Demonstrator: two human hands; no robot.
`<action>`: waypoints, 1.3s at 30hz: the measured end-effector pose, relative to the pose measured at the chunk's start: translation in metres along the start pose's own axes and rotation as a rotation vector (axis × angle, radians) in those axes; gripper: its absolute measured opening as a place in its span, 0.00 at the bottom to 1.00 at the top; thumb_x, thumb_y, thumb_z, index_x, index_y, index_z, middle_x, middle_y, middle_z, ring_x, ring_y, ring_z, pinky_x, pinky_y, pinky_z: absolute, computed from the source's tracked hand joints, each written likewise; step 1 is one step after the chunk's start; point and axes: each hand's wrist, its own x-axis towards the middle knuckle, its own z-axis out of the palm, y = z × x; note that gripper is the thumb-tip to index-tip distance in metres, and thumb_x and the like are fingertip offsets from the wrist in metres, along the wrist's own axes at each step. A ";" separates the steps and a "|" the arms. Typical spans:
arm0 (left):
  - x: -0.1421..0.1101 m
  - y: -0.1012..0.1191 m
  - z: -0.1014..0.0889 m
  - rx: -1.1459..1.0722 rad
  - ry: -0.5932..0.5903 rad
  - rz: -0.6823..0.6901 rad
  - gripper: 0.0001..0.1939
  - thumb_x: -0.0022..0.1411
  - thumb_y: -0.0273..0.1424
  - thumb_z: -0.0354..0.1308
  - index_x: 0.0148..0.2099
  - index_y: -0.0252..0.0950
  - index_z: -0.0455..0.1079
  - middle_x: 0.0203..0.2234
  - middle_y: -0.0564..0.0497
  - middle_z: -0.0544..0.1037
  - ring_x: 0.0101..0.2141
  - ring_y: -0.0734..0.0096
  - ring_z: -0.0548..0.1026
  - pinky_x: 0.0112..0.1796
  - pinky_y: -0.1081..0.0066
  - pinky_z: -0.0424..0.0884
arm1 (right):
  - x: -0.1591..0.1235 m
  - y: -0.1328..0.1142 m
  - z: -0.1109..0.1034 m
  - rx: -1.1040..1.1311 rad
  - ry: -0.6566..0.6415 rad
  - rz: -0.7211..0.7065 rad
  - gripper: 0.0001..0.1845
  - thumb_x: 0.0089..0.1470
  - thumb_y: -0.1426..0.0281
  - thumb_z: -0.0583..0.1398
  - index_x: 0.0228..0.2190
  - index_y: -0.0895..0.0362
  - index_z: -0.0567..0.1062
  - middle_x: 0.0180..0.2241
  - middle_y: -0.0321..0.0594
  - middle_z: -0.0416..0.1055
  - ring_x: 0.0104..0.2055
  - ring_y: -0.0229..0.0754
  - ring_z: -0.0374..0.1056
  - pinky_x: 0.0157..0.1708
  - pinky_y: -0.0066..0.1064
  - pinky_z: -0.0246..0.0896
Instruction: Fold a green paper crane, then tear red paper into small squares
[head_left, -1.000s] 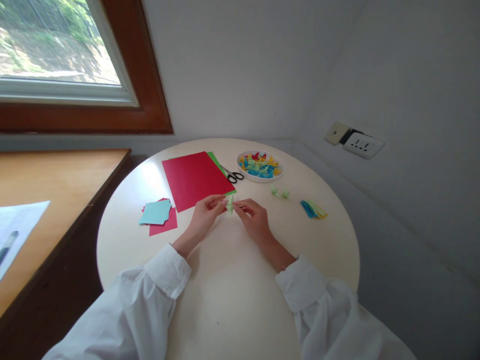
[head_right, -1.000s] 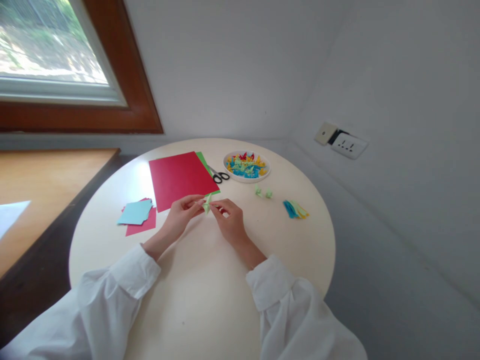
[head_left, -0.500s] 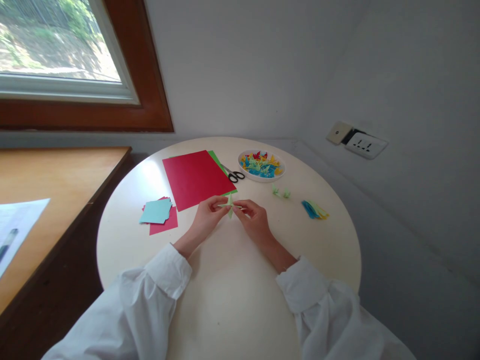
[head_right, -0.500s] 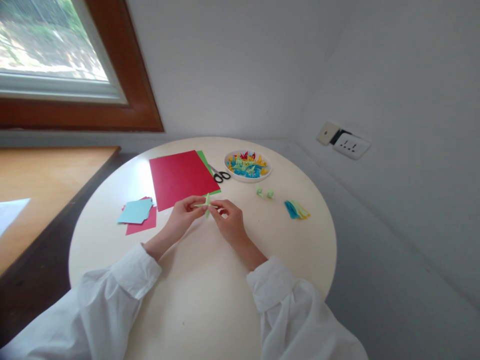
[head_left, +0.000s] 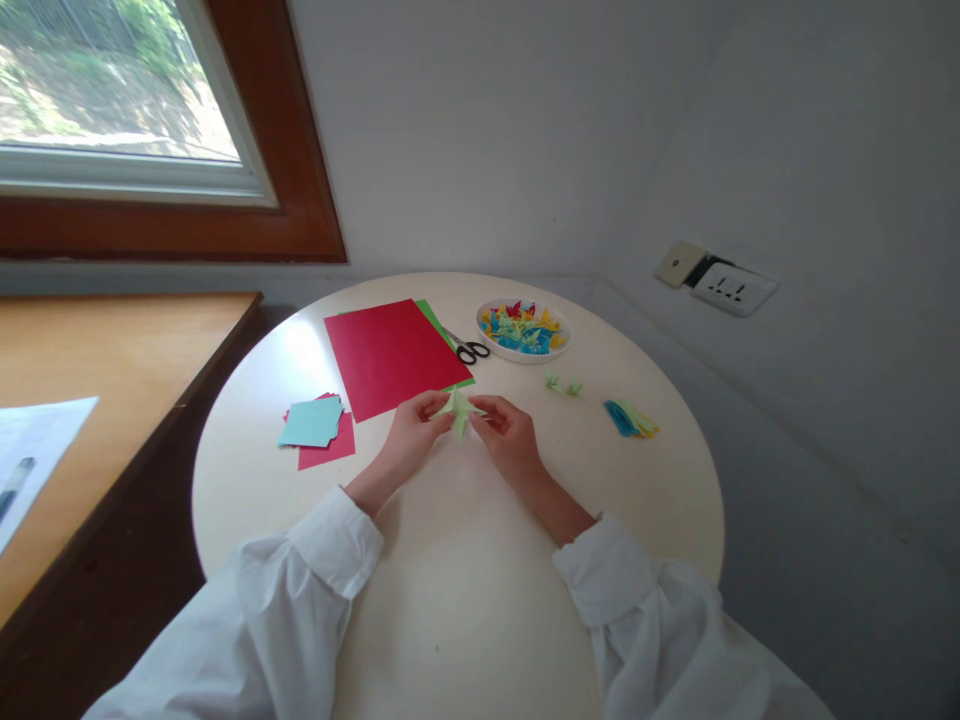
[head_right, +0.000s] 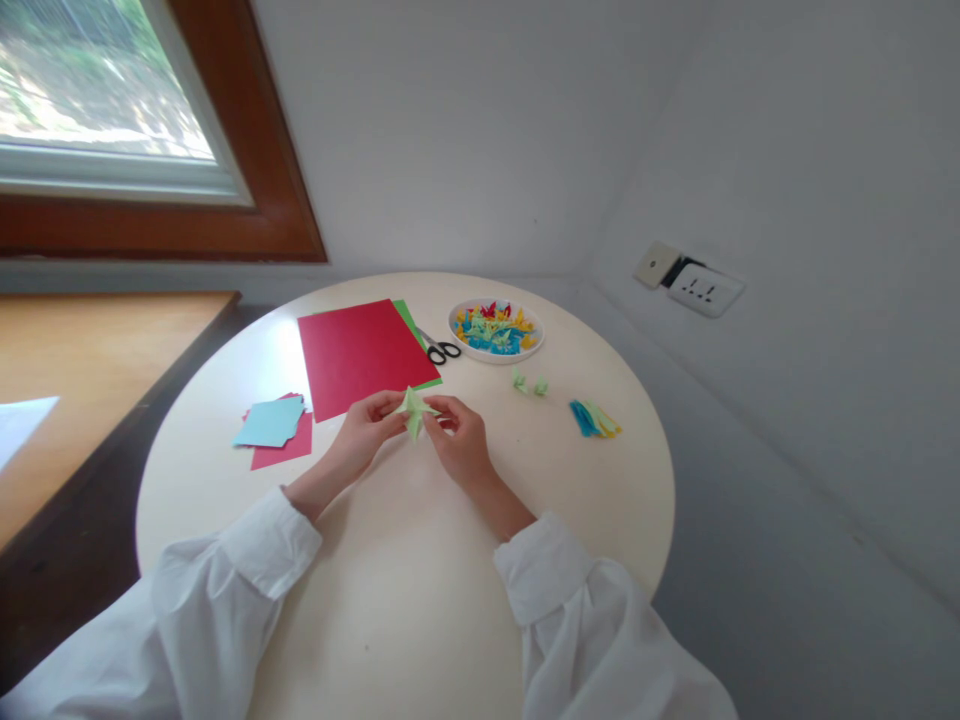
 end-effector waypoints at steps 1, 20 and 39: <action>0.000 0.000 0.000 -0.022 -0.005 -0.021 0.12 0.46 0.32 0.64 0.35 0.32 0.73 0.30 0.48 0.77 0.30 0.70 0.73 0.32 0.71 0.67 | 0.000 0.000 0.000 0.007 -0.001 0.006 0.10 0.44 0.66 0.61 0.32 0.56 0.75 0.32 0.39 0.76 0.31 0.39 0.71 0.31 0.30 0.67; -0.002 0.013 0.000 -0.245 -0.050 -0.195 0.15 0.46 0.33 0.67 0.37 0.33 0.73 0.33 0.48 0.77 0.33 0.71 0.75 0.37 0.71 0.69 | 0.006 -0.001 -0.001 0.274 0.081 0.255 0.13 0.35 0.68 0.63 0.29 0.56 0.77 0.28 0.36 0.76 0.26 0.36 0.67 0.27 0.28 0.62; -0.001 0.012 -0.003 -0.339 -0.106 -0.180 0.16 0.47 0.34 0.66 0.39 0.33 0.73 0.34 0.48 0.77 0.35 0.71 0.74 0.38 0.71 0.69 | 0.005 -0.006 -0.002 0.465 0.037 0.403 0.10 0.33 0.68 0.65 0.25 0.55 0.78 0.23 0.35 0.74 0.25 0.34 0.67 0.27 0.27 0.59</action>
